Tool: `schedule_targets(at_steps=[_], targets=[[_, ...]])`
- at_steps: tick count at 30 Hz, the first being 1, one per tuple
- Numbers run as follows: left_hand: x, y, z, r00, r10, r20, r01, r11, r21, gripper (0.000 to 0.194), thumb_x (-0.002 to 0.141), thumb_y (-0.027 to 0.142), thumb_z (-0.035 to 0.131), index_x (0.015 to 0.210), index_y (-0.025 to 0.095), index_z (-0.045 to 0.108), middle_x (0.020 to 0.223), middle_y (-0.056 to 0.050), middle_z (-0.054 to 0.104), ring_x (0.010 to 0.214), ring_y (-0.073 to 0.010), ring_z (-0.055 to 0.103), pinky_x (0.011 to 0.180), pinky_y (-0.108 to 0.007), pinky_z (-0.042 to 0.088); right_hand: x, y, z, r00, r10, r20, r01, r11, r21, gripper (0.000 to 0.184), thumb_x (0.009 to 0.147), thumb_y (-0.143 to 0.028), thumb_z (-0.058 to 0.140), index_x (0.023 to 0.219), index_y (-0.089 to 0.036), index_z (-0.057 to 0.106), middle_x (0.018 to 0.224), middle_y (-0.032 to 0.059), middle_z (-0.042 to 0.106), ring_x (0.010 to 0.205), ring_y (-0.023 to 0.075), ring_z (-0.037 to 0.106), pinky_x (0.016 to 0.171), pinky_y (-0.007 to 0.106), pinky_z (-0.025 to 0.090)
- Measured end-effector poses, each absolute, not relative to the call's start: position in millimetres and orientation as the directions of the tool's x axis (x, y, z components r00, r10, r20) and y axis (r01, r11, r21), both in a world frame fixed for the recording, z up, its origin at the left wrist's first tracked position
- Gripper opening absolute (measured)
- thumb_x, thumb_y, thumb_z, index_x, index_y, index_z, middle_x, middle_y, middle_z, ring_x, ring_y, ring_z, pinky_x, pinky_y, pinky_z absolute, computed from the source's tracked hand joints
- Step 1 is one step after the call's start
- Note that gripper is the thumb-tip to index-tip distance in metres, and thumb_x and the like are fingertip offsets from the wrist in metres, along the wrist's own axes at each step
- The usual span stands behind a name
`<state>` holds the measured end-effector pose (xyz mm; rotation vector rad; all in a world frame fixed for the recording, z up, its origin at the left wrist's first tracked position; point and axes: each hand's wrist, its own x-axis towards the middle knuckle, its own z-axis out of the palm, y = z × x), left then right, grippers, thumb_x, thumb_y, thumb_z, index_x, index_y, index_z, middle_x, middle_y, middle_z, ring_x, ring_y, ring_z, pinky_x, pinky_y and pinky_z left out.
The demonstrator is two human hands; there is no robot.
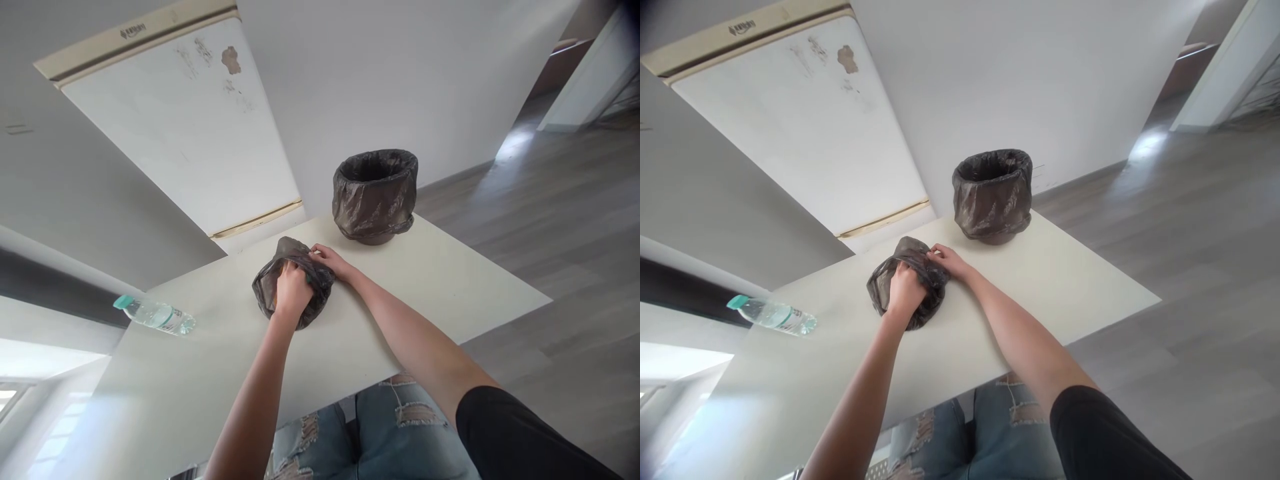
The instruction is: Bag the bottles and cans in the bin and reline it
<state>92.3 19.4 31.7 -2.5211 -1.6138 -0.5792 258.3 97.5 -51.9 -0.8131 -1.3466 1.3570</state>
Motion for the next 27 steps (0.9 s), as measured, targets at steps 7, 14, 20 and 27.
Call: schedule_targets(at_steps=[7, 14, 20, 27], targets=[[88.5, -6.1, 42.9, 0.362, 0.861, 0.358, 0.874, -0.447, 0.192, 0.014, 0.083, 0.014, 0.069, 0.093, 0.024, 0.066, 0.109, -0.011, 0.064, 0.104, -0.0296, 0.065, 0.076, -0.038, 0.055, 260.8, 107.3, -62.6, -0.193, 0.953, 0.235, -0.119, 0.215, -0.969, 0.049, 0.073, -0.066, 0.078, 0.090, -0.024, 0.060, 0.067, -0.0048, 0.057, 0.060, 0.0142, 0.048, 0.060, 0.026, 0.037], [73.7, -41.7, 62.4, 0.438, 0.714, 0.546, 0.702, -0.651, 0.289, 0.018, 0.090, 0.023, 0.074, 0.083, 0.026, 0.057, 0.090, -0.004, 0.058, 0.088, -0.0213, 0.061, 0.076, -0.034, 0.055, 262.3, 116.2, -75.3, -0.092, 0.968, 0.232, -0.032, 0.230, -0.973, 0.040, 0.074, -0.059, 0.076, 0.083, -0.024, 0.061, 0.065, -0.0027, 0.059, 0.063, 0.0163, 0.049, 0.061, 0.027, 0.038], [49.7, -101.4, 98.3, 0.204, 0.622, 0.756, 0.698, -0.634, 0.333, 0.019, 0.085, 0.026, 0.079, 0.083, 0.030, 0.061, 0.083, -0.001, 0.059, 0.073, -0.0199, 0.059, 0.062, -0.038, 0.054, 263.0, 116.5, -76.4, -0.063, 0.969, 0.238, 0.021, 0.239, -0.971, 0.035, 0.076, -0.056, 0.075, 0.082, -0.024, 0.062, 0.066, -0.0015, 0.061, 0.065, 0.0175, 0.051, 0.063, 0.029, 0.039], [-9.5, -149.8, 123.8, -0.564, 0.273, 0.779, 0.738, -0.256, 0.625, 0.016, 0.083, 0.038, 0.070, 0.083, 0.032, 0.054, 0.077, 0.000, 0.052, 0.067, -0.0243, 0.056, 0.062, -0.051, 0.056, 264.1, 109.8, -76.1, -0.089, 0.968, 0.235, 0.014, 0.237, -0.971, 0.031, 0.077, -0.051, 0.076, 0.085, -0.022, 0.065, 0.070, 0.0000, 0.066, 0.067, 0.0182, 0.056, 0.065, 0.029, 0.042]])
